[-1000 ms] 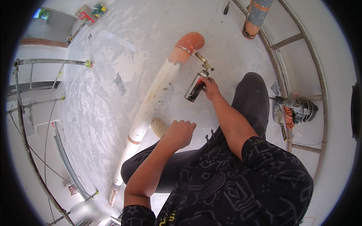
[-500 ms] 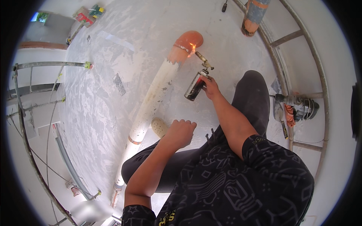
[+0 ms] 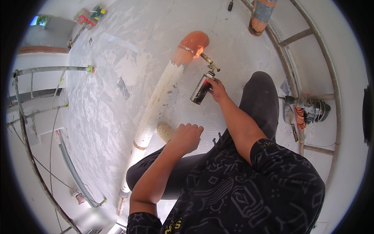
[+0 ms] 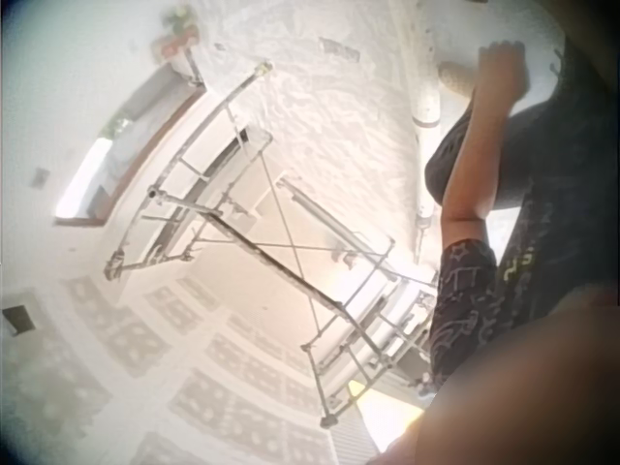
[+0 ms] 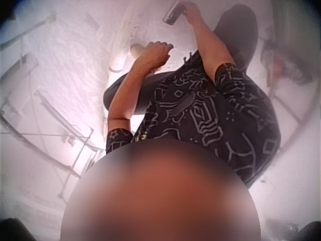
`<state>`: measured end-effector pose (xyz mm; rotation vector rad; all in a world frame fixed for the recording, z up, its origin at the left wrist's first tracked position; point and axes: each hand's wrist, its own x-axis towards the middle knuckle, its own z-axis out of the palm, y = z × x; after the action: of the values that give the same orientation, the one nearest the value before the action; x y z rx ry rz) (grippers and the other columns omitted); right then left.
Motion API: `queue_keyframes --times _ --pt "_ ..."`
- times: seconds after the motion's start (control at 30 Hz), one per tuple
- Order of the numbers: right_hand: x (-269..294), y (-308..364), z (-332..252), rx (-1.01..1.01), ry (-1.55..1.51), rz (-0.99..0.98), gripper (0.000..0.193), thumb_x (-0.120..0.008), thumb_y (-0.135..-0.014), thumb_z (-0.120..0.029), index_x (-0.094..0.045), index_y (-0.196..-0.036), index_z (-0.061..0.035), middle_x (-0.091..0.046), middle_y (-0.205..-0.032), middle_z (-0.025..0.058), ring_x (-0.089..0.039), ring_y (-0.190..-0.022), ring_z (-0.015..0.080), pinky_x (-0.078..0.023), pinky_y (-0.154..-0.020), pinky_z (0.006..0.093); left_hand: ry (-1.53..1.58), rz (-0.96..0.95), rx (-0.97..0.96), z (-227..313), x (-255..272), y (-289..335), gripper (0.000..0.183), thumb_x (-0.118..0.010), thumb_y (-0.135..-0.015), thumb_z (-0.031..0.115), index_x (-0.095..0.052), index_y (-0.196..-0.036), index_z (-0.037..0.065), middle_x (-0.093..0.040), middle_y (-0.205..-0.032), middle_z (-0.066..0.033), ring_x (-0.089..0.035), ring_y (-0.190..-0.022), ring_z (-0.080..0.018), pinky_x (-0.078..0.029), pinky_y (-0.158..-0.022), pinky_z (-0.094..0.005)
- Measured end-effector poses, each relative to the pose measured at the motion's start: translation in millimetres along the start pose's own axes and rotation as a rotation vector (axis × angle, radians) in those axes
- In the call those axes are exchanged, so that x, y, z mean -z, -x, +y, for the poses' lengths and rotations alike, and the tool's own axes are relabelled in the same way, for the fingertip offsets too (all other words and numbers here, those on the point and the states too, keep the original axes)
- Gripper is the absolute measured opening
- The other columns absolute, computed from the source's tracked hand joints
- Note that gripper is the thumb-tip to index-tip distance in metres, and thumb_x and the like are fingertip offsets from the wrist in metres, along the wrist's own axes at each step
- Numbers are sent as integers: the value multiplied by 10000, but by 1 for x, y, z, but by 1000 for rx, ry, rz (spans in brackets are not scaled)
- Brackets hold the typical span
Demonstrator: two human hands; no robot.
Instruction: The person uses a handheld blowtorch to heat the joint of an orange PVC elbow fitting attached to a white pipe. The person holds the torch steadily and moves the flame around the circumference of the joint.
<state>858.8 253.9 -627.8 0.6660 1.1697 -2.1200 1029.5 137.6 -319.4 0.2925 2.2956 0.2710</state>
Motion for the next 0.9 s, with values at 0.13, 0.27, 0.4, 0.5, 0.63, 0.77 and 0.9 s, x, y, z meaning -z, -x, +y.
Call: queue_keyframes --times 0.13,0.27,0.4,0.5,0.63,0.77,0.9 --pt "0 2 0 11 3 -22 892 -937 -860 -339 -438 -1524 -17 -601 -1368 117 -598 -1277 242 -482 -1113 484 1 -9 0 1 3 1 315 -757 -953 188 -683 -1232 62 -741 -1130 -145 -702 -1133 -355 -530 -981 -486" --pt "-1 3 1 15 2 -21 894 -941 -855 -347 -441 -1520 -17 -599 -1366 112 -598 -1277 242 -481 -1113 482 9 5 -8 2 3 1 314 -758 -955 193 -684 -1230 61 -742 -1135 -147 -703 -1134 -357 -533 -978 -490" --pt "-2 4 0 8 -5 3 902 -940 -855 -351 -436 -1523 -16 -597 -1373 120 -591 -1292 247 -476 -1122 488 -5 -4 -9 1 2 0 313 -760 -954 197 -687 -1226 61 -744 -1133 -147 -704 -1132 -358 -535 -974 -491" --pt "-6 8 -3 -3 4 27 901 -940 -853 -356 -439 -1519 -14 -595 -1376 124 -584 -1301 247 -475 -1120 504 -7 11 -17 1 2 0 310 -762 -953 200 -687 -1218 58 -744 -1129 -145 -704 -1127 -358 -536 -971 -490" --pt "-10 18 -15 69 55 1 852 -927 -867 -336 -446 -1488 -4 -622 -1348 125 -610 -1254 241 -488 -1096 479 -10 15 -19 1 3 0 302 -762 -953 204 -687 -1206 58 -744 -1123 -141 -705 -1118 -354 -534 -967 -485" --pt "-19 24 -24 156 99 -11 805 -944 -851 -290 -478 -1417 43 -670 -1244 129 -677 -1103 212 -554 -994 358 -22 0 -33 2 6 -4 299 -759 -954 212 -686 -1206 67 -744 -1127 -137 -703 -1116 -346 -528 -961 -478" --pt "-25 29 -23 224 252 24 756 -933 -863 -257 -487 -1404 28 -679 -1249 120 -666 -1148 200 -542 -1033 350 -14 -8 -65 1 11 -7 304 -752 -959 226 -682 -1214 75 -744 -1138 -130 -696 -1131 -340 -523 -956 -475"
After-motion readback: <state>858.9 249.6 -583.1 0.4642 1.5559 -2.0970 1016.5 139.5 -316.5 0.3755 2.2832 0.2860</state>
